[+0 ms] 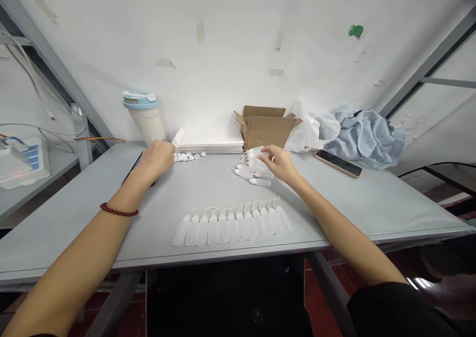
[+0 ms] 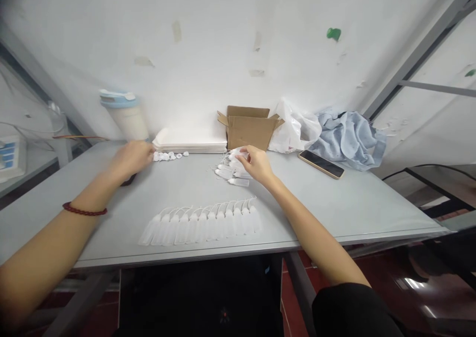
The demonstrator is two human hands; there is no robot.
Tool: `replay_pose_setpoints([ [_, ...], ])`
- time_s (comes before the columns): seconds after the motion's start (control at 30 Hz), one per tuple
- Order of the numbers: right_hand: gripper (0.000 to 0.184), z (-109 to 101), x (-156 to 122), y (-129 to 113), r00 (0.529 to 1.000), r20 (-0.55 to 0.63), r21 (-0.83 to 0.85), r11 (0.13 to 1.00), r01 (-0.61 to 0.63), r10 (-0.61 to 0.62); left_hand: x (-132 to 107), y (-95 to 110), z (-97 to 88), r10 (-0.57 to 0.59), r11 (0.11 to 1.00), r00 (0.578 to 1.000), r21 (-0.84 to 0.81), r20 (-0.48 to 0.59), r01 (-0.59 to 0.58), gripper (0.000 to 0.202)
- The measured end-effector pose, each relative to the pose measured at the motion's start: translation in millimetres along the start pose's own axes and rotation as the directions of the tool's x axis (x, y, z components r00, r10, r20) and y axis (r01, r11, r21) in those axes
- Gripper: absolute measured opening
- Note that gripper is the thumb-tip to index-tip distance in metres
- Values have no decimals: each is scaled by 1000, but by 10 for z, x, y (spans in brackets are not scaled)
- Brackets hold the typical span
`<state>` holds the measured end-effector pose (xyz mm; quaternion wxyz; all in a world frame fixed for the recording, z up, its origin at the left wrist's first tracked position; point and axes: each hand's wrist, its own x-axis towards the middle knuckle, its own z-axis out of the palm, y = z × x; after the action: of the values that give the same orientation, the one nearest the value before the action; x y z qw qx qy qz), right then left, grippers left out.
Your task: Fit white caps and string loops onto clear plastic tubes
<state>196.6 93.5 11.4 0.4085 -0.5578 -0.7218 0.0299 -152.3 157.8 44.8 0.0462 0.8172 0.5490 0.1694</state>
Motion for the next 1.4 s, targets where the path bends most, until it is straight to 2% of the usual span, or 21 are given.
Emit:
replay_pose_setpoints([
  [0.07, 20, -3, 23, 85, 1000, 18, -36, 999, 12, -11, -25, -95, -9, -42, 997, 999, 71, 28, 40, 27],
  [0.17, 14, -15, 42, 130, 998, 46, -84, 996, 40, -36, -30, -148, 30, -73, 988, 995, 143, 66, 63, 24],
  [0.3, 9, -95, 55, 82, 996, 35, -129, 988, 85, -81, 25, -173, 62, -87, 978, 989, 197, 117, 63, 20],
  [0.37, 7, -187, 56, 24, 997, 50, -129, 990, 60, -54, 41, -181, 57, -91, 974, 986, 218, 138, 59, 19],
  [0.4, 8, -249, 54, -14, 996, 84, -130, 991, 27, -16, 42, -181, 53, -92, 972, 985, 228, 148, 57, 18],
  [0.47, 12, -399, 40, -107, 965, 247, -138, 989, -58, 91, 34, -160, 44, -97, 968, 982, 245, 164, 55, 16],
  [0.5, 17, -482, 27, -162, 919, 367, -167, 982, -89, 146, 27, -135, 40, -104, 966, 980, 253, 172, 58, 15],
  [0.53, 23, -566, 11, -222, 837, 511, -192, 975, -112, 197, 19, -99, 36, -112, 963, 978, 262, 178, 63, 15],
  [0.6, 34, -714, -32, -346, 637, 732, -202, 970, -137, 242, 2, 6, 24, -132, 960, 968, 272, 212, 71, 12],
  [0.67, 36, -809, -86, -459, 419, 870, -198, 963, -181, 258, -15, 140, 7, -148, 958, 948, 279, 280, 68, 9],
  [0.7, 35, -831, -114, -505, 295, 922, -200, 962, -187, 249, -23, 207, -2, -158, 956, 935, 287, 319, 64, 10],
  [0.73, 36, -834, -141, -541, 230, 944, -201, 964, -172, 238, -30, 268, -9, -158, 954, 928, 293, 338, 56, 13],
  [0.8, 38, -797, -188, -584, 158, 957, -223, 966, -128, 242, -39, 358, -9, -149, 957, 923, 285, 354, 45, 16],
  [0.93, 37, -670, -225, -591, 109, 941, -313, 947, -73, 319, -26, 400, 48, -65, 990, 932, 138, 358, 16, 16],
  [1.1, 35, -608, -198, -541, 116, 906, -400, 912, -85, 408, -11, 397, 140, 0, 997, 921, -67, 389, 29, 28],
  [1.3, 29, -568, -176, -450, 91, 890, -434, 892, -122, 446, -37, 438, 181, 14, 996, 913, -90, 408, 25, 27],
  [1.4, 24, -599, -152, -398, 108, 887, -435, 890, -137, 450, -40, 434, 181, 0, 994, 912, -96, 409, 43, 26],
])
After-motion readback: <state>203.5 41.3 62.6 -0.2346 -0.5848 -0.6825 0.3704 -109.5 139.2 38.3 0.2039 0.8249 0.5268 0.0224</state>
